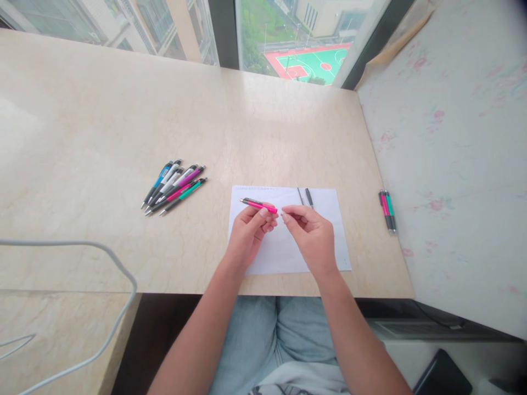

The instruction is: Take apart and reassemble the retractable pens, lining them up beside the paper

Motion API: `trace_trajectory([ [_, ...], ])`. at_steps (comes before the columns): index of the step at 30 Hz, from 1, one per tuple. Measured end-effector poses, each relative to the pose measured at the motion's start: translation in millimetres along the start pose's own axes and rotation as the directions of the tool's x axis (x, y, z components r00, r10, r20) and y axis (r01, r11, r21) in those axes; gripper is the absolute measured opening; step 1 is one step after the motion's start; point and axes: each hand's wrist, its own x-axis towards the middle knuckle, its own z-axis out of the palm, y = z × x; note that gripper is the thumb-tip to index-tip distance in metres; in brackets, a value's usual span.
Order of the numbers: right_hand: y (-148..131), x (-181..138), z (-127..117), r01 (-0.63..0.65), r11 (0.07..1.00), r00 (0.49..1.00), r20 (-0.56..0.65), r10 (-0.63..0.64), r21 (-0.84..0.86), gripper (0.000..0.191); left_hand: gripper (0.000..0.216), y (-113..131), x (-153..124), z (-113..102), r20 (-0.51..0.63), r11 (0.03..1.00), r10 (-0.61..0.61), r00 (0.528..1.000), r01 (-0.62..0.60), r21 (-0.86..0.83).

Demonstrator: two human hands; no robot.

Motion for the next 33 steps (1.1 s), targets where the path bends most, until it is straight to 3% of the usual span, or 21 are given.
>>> trace_trajectory([
  [16, -3.9, 1.0, 6.7, 0.086, 0.992, 0.995, -0.051, -0.091, -0.093, 0.009, 0.021, -0.6, -1.5, 0.5, 0.027, 1.000, -0.016, 0.999, 0.016, -0.006],
  [27, -3.1, 1.5, 9.8, 0.063, 0.996, 0.995, -0.070, -0.067, -0.062, 0.010, 0.021, -1.5, -1.5, 1.2, 0.024, 1.000, -0.007, 1.000, 0.007, 0.013],
  [33, -5.2, 1.6, 9.3, 0.112, 0.992, 0.992, -0.051, -0.115, -0.053, 0.006, 0.020, -2.0, -0.8, -1.2, 0.040, 1.000, -0.005, 0.999, 0.005, 0.000],
])
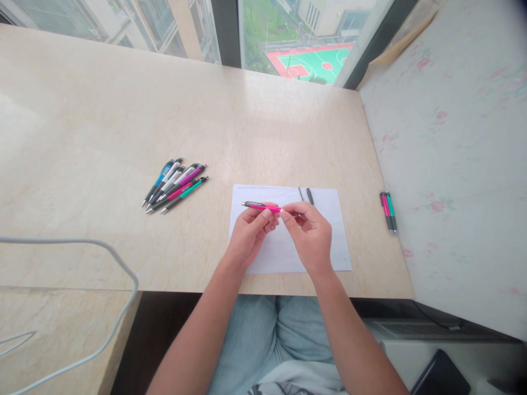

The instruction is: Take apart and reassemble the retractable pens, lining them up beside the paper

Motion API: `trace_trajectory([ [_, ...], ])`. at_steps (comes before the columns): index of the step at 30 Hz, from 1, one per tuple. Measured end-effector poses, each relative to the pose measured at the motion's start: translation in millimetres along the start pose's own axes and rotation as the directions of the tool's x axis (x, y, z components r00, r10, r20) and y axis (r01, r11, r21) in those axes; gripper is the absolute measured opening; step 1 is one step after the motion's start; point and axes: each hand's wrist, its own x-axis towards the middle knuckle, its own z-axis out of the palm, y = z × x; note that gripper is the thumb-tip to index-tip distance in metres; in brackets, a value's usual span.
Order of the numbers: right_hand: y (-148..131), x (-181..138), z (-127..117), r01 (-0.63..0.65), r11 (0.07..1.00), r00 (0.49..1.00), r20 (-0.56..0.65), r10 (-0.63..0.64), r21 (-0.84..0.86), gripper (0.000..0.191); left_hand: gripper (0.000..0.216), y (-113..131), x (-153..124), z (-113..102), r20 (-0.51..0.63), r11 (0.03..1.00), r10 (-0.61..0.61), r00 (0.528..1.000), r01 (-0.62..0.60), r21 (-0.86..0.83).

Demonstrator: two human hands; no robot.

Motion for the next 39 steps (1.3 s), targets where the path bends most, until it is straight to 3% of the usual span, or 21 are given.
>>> trace_trajectory([
  [22, -6.2, 0.7, -0.4, 0.235, 0.940, 0.972, 0.054, -0.229, -0.246, 0.010, 0.020, 5.0, -2.6, 1.0, 0.025, 0.992, -0.047, 0.999, 0.050, -0.113],
  [39, -5.1, 0.8, -0.1, 0.250, 0.931, 0.968, 0.057, -0.244, -0.266, 0.010, 0.020, 5.6, -2.4, 1.2, 0.023, 0.993, -0.054, 0.998, 0.057, -0.108],
])
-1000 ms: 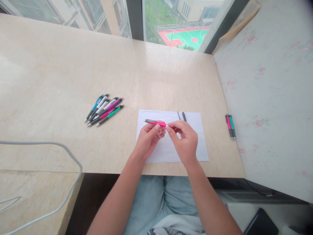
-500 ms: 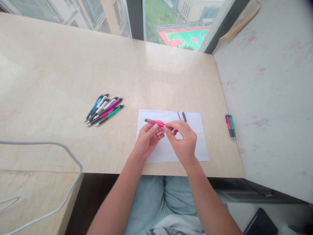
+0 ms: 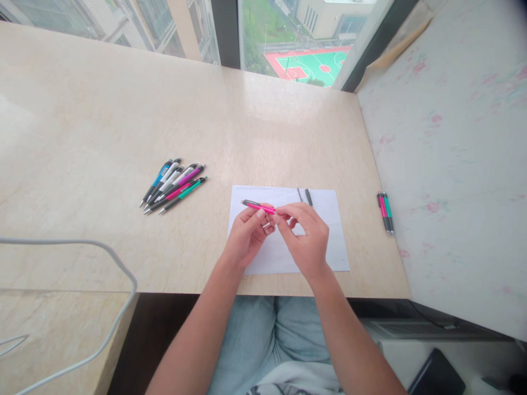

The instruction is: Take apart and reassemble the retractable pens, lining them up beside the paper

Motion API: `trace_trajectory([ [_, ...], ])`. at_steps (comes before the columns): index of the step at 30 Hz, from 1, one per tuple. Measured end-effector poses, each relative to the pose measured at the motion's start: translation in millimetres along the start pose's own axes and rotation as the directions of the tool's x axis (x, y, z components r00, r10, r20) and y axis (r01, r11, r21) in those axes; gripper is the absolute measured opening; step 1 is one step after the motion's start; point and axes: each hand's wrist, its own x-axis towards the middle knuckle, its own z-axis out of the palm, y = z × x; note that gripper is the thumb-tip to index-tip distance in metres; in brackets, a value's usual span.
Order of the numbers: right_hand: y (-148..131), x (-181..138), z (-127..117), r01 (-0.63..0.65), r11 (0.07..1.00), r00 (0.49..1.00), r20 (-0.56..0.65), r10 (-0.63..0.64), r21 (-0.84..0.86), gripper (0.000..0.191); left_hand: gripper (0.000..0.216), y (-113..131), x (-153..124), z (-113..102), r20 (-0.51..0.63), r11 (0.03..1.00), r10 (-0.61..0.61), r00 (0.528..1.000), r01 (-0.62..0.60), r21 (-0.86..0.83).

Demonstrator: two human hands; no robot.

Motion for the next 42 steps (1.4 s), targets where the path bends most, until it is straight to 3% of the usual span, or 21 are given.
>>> trace_trajectory([
  [7, 0, -1, -1, 0.027, 1.000, 0.999, -0.023, -0.027, -0.007, 0.009, 0.020, 4, 1, 0, -0.001, 0.996, -0.024, 1.000, 0.024, -0.082],
  [11, 25, -5, -15, -0.117, 0.981, 0.992, -0.055, 0.110, -0.157, 0.015, 0.017, 8, 1, 0, -0.027, 0.981, -0.008, 1.000, 0.003, -0.192],
  [14, 52, -8, -31, -0.221, 0.911, 0.975, -0.114, 0.193, -0.349, 0.015, 0.018, 8, 0, 1, -0.017, 0.988, 0.013, 1.000, -0.015, -0.153],
  [17, 68, -10, -41, -0.227, 0.829, 0.973, -0.086, 0.213, -0.511, 0.015, 0.019, 6, 0, 2, -0.024, 0.996, 0.002, 1.000, -0.005, -0.092],
  [23, 60, -13, -33, -0.262, 0.706, 0.936, 0.005, 0.352, -0.658, 0.016, 0.021, 2, 4, 0, -0.108, 1.000, -0.015, 0.994, 0.016, 0.011],
  [30, 59, -10, -25, -0.279, 0.673, 0.919, 0.012, 0.394, -0.685, 0.015, 0.020, 1, 5, -1, -0.102, 0.999, -0.016, 0.995, 0.020, 0.034],
  [42, 60, -6, -18, -0.206, 0.746, 0.922, 0.129, 0.365, -0.633, 0.012, 0.017, -3, 6, -3, -0.082, 0.994, 0.008, 0.997, 0.001, 0.108],
])
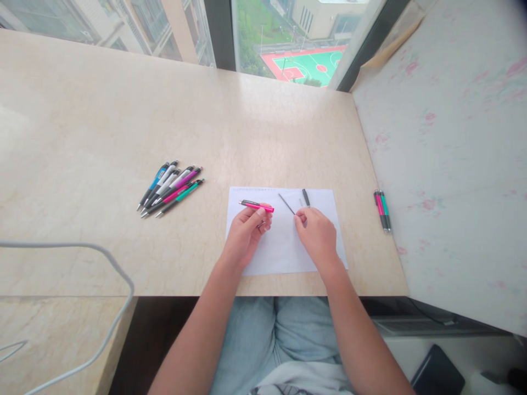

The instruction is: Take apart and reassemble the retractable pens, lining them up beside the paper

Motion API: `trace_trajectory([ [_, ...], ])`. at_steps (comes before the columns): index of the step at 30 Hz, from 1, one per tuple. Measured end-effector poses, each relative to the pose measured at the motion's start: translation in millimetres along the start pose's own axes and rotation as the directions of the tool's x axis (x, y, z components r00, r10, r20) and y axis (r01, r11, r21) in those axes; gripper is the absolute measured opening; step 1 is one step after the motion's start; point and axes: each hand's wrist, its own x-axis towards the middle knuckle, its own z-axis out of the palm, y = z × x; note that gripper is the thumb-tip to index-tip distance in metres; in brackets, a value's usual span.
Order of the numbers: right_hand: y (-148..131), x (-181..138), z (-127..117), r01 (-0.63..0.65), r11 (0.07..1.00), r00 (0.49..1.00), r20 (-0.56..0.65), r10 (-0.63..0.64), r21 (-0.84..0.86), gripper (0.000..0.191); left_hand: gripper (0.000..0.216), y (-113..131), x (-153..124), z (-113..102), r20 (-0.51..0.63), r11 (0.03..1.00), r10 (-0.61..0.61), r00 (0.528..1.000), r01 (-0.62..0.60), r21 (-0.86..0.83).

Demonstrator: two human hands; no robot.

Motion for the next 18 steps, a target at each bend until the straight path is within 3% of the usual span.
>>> trace_trajectory([
  [9, -9, -2, -7, 0.072, 0.997, 0.983, 0.166, -0.077, 0.033, 0.009, 0.018, 0, 0, 1, 0.003, 1.000, 0.009, 1.000, -0.009, 0.018],
  [18, 2, -15, -9, 0.208, 0.878, 0.973, -0.001, -0.230, 0.430, 0.008, 0.019, 0, 0, 1, 0.007, 1.000, 0.007, 1.000, -0.007, 0.012],
])
